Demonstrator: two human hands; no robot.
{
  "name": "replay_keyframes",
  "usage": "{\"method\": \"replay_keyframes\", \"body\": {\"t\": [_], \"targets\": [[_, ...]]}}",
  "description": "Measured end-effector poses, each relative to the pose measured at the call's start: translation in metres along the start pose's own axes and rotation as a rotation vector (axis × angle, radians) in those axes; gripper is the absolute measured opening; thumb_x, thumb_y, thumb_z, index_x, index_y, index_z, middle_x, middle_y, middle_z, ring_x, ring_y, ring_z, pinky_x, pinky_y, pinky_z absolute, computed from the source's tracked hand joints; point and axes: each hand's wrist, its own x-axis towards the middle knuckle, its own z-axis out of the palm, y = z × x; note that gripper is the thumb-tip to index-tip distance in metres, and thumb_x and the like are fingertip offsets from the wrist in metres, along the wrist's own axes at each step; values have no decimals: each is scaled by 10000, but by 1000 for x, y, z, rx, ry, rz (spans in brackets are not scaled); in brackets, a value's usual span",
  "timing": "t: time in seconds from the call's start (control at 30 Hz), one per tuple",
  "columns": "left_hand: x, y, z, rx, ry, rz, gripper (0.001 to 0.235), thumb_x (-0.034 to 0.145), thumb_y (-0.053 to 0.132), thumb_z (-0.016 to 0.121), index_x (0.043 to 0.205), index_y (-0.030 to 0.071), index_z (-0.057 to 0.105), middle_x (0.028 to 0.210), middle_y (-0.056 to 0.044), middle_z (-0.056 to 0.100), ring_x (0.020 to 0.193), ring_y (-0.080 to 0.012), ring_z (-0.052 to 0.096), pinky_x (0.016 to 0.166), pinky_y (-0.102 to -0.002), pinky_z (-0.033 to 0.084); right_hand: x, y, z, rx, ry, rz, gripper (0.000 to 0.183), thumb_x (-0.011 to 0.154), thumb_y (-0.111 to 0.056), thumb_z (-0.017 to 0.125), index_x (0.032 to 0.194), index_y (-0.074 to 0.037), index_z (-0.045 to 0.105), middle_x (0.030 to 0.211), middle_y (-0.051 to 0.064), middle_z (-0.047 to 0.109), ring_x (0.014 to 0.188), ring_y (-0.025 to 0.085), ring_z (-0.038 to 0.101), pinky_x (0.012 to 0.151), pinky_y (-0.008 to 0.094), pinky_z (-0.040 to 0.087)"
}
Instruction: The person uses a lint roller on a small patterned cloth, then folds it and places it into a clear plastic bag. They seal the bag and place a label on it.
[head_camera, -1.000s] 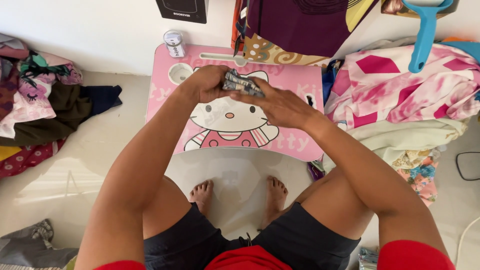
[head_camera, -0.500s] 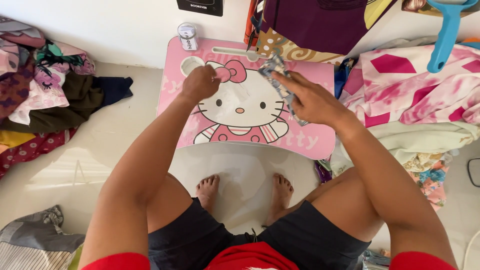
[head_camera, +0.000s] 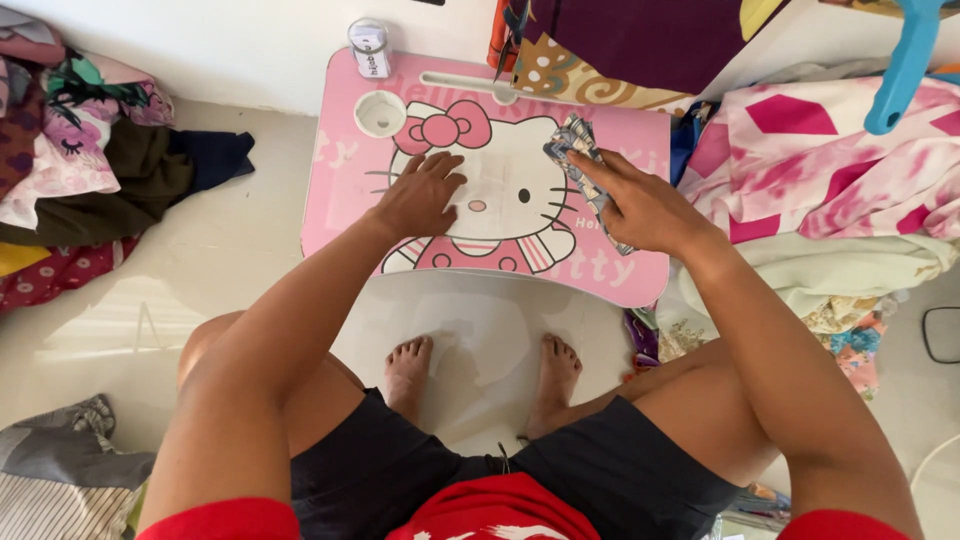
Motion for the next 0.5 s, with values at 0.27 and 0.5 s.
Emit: {"method": "replay_keyframes", "body": {"t": [0.27,0.5], "targets": [[3,12,50,-67,90,-68,293,954,350,686,1167,150,711,1364,-76,564,1329,-308,527,1067,-513,443,1,-8,20,-28,-137,21,817,865,-1,421,1633,-259,317,1562,225,406,1176,561,593,937,630,503],[-4,20,29,-397,226,-122,166,1016,182,604,1105,100,718,1172,-109,717,1171,-330,662,1005,-514,494,3,-16,23,136,-129,22,821,857,39,434,1630,-225,349,1563,267,418,1314,532,510,1031,610,439]]}}
